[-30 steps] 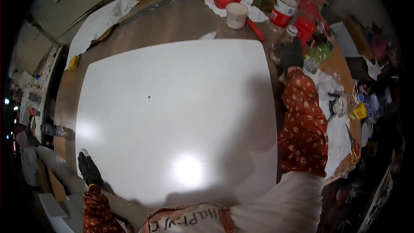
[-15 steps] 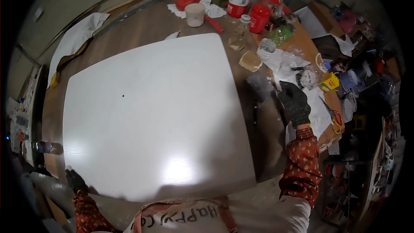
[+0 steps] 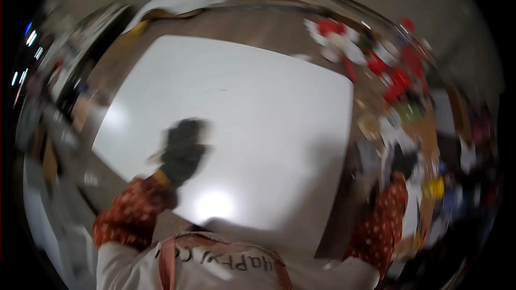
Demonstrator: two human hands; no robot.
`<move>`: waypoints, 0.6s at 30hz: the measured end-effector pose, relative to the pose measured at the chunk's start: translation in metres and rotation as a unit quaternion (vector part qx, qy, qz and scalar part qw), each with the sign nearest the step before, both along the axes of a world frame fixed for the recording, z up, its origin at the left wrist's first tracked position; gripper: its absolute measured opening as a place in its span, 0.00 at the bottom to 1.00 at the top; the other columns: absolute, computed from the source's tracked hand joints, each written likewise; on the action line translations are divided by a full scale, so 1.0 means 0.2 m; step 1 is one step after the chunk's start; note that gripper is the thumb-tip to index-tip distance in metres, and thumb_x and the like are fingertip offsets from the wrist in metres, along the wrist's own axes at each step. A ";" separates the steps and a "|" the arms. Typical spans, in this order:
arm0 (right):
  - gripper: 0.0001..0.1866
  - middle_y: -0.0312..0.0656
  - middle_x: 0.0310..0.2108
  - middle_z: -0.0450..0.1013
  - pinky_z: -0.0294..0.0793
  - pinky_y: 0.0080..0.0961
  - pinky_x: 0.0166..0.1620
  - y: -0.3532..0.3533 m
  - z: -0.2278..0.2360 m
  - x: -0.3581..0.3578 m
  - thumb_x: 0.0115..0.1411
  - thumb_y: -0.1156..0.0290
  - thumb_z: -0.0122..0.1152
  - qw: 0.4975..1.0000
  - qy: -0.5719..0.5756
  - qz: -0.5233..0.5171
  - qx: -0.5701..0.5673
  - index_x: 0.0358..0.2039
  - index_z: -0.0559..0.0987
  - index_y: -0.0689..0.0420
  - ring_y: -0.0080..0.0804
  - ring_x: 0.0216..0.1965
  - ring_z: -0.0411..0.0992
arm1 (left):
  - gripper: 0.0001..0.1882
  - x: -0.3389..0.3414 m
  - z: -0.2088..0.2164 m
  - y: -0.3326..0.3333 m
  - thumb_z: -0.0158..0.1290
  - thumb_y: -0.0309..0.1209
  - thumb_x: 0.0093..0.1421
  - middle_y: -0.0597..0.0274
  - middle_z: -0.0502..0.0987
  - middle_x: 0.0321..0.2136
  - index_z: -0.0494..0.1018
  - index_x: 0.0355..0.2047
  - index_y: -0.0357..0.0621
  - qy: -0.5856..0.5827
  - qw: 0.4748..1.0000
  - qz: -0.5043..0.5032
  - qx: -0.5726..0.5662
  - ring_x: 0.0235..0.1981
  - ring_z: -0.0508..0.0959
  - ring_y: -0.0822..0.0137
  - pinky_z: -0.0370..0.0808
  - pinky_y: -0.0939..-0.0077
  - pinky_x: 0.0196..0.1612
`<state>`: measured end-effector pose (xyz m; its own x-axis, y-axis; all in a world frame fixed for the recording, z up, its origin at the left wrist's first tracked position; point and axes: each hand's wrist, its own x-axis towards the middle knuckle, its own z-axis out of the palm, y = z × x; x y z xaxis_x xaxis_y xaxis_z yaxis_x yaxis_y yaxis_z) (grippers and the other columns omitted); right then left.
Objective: The person wipes the surface of a whiteboard with a cloth and a sponge, pours a liquid from a bottle onto the board, and uses a scraper to clean the edges.
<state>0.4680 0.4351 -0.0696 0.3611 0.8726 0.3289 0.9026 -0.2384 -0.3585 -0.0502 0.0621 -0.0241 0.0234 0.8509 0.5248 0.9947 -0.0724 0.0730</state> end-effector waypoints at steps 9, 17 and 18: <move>0.47 0.52 0.39 0.75 0.74 0.45 0.39 0.34 -0.40 0.27 0.44 0.49 0.68 0.983 0.013 -0.068 0.169 0.62 0.57 0.48 0.50 0.34 0.74 | 0.39 0.45 0.36 0.34 0.46 0.57 0.56 0.46 0.46 0.64 0.49 0.64 0.59 -0.100 0.983 -0.102 -0.118 0.64 0.50 0.45 0.44 0.39 0.62; 0.22 0.37 0.31 0.69 0.70 0.25 0.29 0.01 0.20 -0.34 0.55 0.60 0.55 0.544 0.756 0.304 0.201 0.48 0.65 0.52 0.30 0.26 0.69 | 0.37 0.16 0.38 -0.02 0.47 0.57 0.57 0.52 0.50 0.64 0.57 0.61 0.50 -0.117 0.991 0.041 -0.045 0.66 0.48 0.52 0.49 0.49 0.63; 0.19 0.35 0.30 0.69 0.69 0.23 0.28 -0.07 0.34 -0.45 0.56 0.61 0.53 0.236 0.911 0.315 0.119 0.46 0.67 0.53 0.27 0.25 0.68 | 0.39 0.14 0.41 -0.04 0.48 0.57 0.56 0.52 0.50 0.64 0.57 0.61 0.46 -0.202 0.978 0.043 -0.001 0.65 0.50 0.53 0.51 0.53 0.63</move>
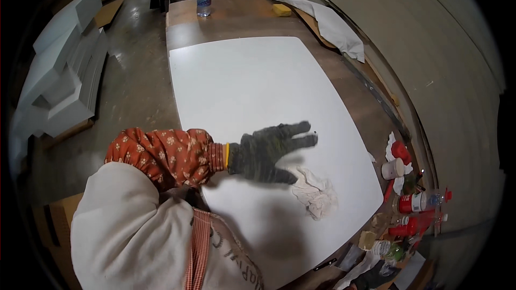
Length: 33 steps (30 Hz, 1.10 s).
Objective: The person wipes the surface of a whiteboard with a cloth and a sponge, pours a liquid from a bottle onto the board, and uses a scraper to clean the edges.
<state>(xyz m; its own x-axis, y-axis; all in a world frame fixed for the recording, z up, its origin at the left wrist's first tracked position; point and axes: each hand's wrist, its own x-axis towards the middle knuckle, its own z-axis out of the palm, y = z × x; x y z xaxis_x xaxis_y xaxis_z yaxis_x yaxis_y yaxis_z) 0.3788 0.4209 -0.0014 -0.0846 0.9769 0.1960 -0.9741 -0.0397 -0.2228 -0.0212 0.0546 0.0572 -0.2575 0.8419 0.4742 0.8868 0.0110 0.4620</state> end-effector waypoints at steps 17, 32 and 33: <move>0.47 0.51 0.49 0.67 0.70 0.30 0.50 -1.43 0.49 -1.49 0.47 0.73 0.68 0.574 -0.557 0.226 0.556 0.62 0.49 0.61 0.39 0.49 0.68 | 0.30 -0.07 -0.24 0.05 0.47 0.43 0.60 0.48 0.65 0.53 0.59 0.57 0.39 -0.604 0.622 -0.334 0.370 0.54 0.66 0.50 0.60 0.50 0.60; 0.21 0.43 0.27 0.74 0.71 0.37 0.32 -2.09 0.45 -2.79 0.54 0.67 0.56 0.142 -0.571 0.136 0.797 0.49 0.70 0.58 0.41 0.29 0.74 | 0.40 -1.14 -0.22 -1.24 0.67 0.33 0.38 0.48 0.73 0.47 0.66 0.54 0.38 -0.233 0.966 0.095 0.057 0.47 0.75 0.56 0.73 0.68 0.49; 0.22 0.41 0.25 0.73 0.71 0.38 0.33 -2.13 0.42 -2.83 0.53 0.70 0.55 0.160 -0.525 0.094 0.831 0.50 0.69 0.58 0.40 0.29 0.74 | 0.40 -1.17 -0.19 -1.29 0.67 0.33 0.38 0.48 0.73 0.47 0.66 0.54 0.38 -0.239 0.965 0.090 0.052 0.47 0.75 0.56 0.73 0.68 0.49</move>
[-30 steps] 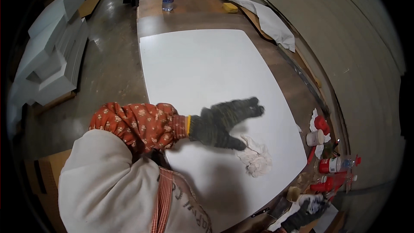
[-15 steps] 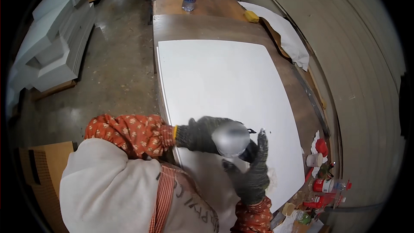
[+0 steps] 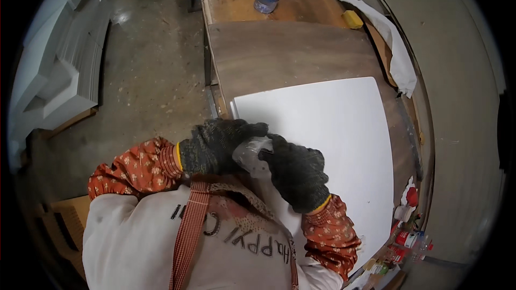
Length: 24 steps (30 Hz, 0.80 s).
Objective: The person wipes the surface of a whiteboard with a cloth and a sponge, pours a liquid from a bottle onto the board, and uses a scraper to clean the edges.
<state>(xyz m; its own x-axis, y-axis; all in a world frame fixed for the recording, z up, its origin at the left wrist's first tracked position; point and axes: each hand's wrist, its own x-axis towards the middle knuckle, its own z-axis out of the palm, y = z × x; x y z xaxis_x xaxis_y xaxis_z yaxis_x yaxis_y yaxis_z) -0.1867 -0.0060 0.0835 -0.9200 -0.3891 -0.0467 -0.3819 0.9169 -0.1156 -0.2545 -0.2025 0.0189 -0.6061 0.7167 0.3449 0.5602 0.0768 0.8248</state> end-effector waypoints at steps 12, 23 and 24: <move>0.09 0.43 0.22 0.73 0.68 0.38 0.31 0.08 -0.21 -0.10 0.53 0.66 0.55 0.989 -0.024 0.107 -0.104 0.33 0.76 0.55 0.41 0.25 0.73 | 0.41 0.01 -0.20 0.06 0.65 0.38 0.37 0.52 0.76 0.38 0.65 0.55 0.45 0.154 0.958 0.155 -0.185 0.38 0.75 0.49 0.73 0.60 0.41; 0.16 0.43 0.26 0.76 0.75 0.29 0.33 0.25 -0.17 -0.32 0.51 0.69 0.61 0.964 -0.080 0.218 -0.128 0.41 0.76 0.61 0.31 0.25 0.75 | 0.47 -0.18 -0.14 0.14 0.67 0.42 0.33 0.53 0.75 0.36 0.64 0.56 0.46 0.141 0.966 0.054 -0.210 0.37 0.75 0.49 0.72 0.59 0.41; 0.16 0.43 0.26 0.76 0.75 0.29 0.33 0.28 -0.18 -0.32 0.51 0.69 0.61 0.963 -0.081 0.218 -0.133 0.41 0.76 0.61 0.31 0.25 0.75 | 0.45 -0.19 -0.15 0.16 0.68 0.42 0.34 0.53 0.76 0.36 0.66 0.55 0.46 0.139 0.967 0.067 -0.202 0.37 0.76 0.51 0.73 0.61 0.40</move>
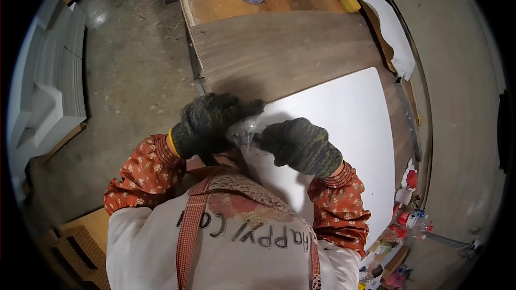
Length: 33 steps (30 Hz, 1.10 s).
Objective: The person wipes the surface of a whiteboard with a cloth and a sponge, pours a liquid from a bottle onto the board, and uses a scraper to clean the edges.
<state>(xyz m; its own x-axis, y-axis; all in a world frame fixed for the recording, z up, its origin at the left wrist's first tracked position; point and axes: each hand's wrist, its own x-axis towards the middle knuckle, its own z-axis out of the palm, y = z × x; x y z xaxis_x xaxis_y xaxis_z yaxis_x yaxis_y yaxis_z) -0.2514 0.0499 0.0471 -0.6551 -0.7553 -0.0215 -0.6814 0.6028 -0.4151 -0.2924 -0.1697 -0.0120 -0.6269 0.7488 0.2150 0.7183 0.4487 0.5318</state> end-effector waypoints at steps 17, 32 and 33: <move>0.16 0.42 0.24 0.74 0.71 0.19 0.27 -0.07 0.10 0.10 0.60 0.72 0.51 0.910 -0.157 -0.299 -0.240 0.48 0.74 0.62 0.23 0.22 0.71 | 0.39 -0.07 -0.16 -0.04 0.68 0.39 0.40 0.56 0.76 0.41 0.67 0.52 0.38 -0.024 0.985 0.066 0.160 0.41 0.77 0.66 0.73 0.71 0.47; 0.10 0.46 0.29 0.73 0.71 0.36 0.34 -0.14 -0.12 0.03 0.51 0.71 0.56 0.967 0.189 -0.033 -0.168 0.35 0.76 0.60 0.42 0.30 0.72 | 0.37 0.04 -0.18 0.00 0.67 0.36 0.42 0.53 0.74 0.46 0.67 0.53 0.40 -0.085 0.970 0.080 0.212 0.45 0.76 0.63 0.71 0.70 0.49; 0.10 0.46 0.29 0.73 0.72 0.36 0.34 -0.14 -0.11 0.02 0.51 0.71 0.56 0.969 0.187 -0.034 -0.157 0.35 0.76 0.60 0.42 0.29 0.72 | 0.37 0.04 -0.19 -0.01 0.68 0.36 0.42 0.54 0.75 0.45 0.67 0.52 0.40 -0.068 0.974 0.088 0.199 0.45 0.76 0.63 0.71 0.70 0.49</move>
<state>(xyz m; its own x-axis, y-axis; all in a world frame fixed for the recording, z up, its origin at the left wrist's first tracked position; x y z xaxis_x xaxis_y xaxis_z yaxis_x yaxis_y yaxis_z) -0.2467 0.0221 0.0249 -0.6207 -0.6407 0.4520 -0.7831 0.5354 -0.3165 -0.2838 -0.1708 -0.0492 -0.7802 0.5023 0.3727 0.5607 0.2975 0.7727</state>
